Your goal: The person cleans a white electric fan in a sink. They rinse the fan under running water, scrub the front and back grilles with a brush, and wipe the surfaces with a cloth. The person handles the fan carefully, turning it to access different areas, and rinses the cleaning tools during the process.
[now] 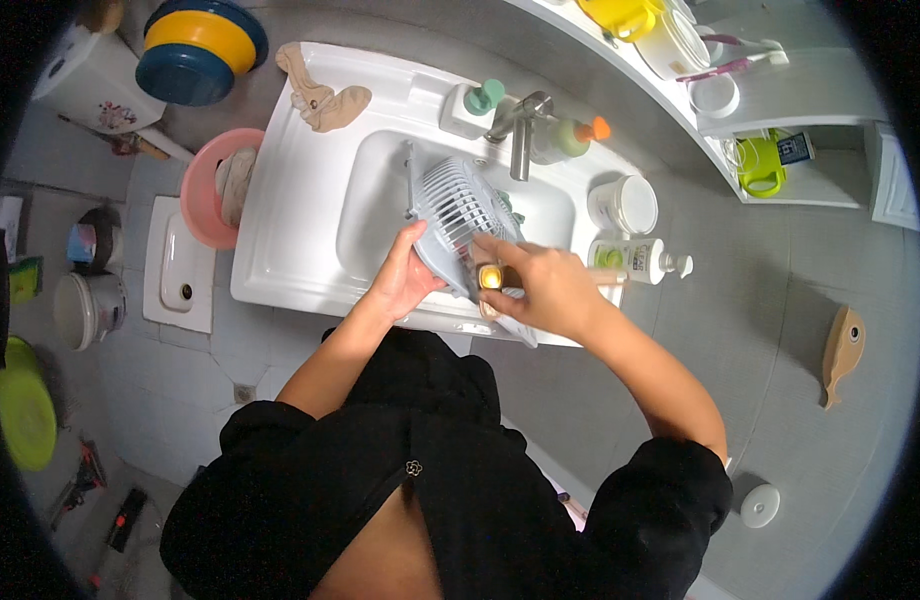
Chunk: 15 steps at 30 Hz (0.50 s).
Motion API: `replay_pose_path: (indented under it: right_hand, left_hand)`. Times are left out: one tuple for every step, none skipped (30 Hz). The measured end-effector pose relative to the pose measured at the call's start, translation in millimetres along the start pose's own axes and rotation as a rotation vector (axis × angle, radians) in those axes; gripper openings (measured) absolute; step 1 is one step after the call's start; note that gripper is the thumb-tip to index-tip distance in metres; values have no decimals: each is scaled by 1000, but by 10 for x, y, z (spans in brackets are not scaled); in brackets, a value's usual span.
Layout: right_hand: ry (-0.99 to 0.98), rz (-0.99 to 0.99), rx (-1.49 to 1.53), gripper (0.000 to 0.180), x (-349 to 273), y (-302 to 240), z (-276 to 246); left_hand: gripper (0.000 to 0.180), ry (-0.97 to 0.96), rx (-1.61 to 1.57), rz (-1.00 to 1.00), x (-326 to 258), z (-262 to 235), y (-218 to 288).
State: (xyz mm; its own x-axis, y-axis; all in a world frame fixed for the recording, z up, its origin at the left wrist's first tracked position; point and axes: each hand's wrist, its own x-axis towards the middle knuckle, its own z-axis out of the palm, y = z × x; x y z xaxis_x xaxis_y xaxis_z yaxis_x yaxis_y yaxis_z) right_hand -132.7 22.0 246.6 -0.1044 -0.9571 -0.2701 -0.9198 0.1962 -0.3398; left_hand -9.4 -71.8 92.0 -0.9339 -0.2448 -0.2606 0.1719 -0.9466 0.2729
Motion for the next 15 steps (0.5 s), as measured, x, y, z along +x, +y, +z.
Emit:
replay_pose_path:
  right_hand:
    - [44,-12,-21,45,45,-10,-39]
    - [60,57,-54,39,99,-9,-87]
    - [122,28,-108,42,164,22,-104]
    - [122,3,-122,43,208,69,-117]
    - [121,-22,-137,44,233,110,-114]
    - [120,-62,-90,45,258,132,-72]
    - [119,-102,-44,46,280,138,-21]
    - [42,-118,22,47,292,119,4]
    - [50,-204,70,44,334,142,106]
    - [65,-234,-39,42,360,218,192]
    - [79,-263,-149,39,384,287,227]
    - [68,-241,-157,38,381,312,177]
    - [57,-220,-165,37,361,333,95]
    - [45,-200,-173,36,341,352,47]
    - [77,-230,-159,36,328,378,39]
  left_hand:
    - [59,-28,15,9,4,25,-3]
    - [58,0,17,8,35,17,-36]
    - [58,-1,-27,-5,35,33,-12]
    - [57,-7,-73,-24,30,64,24]
    - [57,-11,-119,-43,29,91,39]
    - [56,74,-107,-81,43,101,32]
    - [55,93,-91,-55,66,118,9]
    - [55,112,-75,-29,95,141,-27]
    - [54,134,-60,-2,120,146,-57]
    - [52,143,-63,-32,114,155,-74]
    - [52,149,-57,-17,115,183,-86]
    - [51,156,-53,0,106,229,-83]
    - [51,162,-49,17,103,263,-78]
    - [50,144,-67,19,106,277,-73]
    - [51,164,-62,14,114,296,-75]
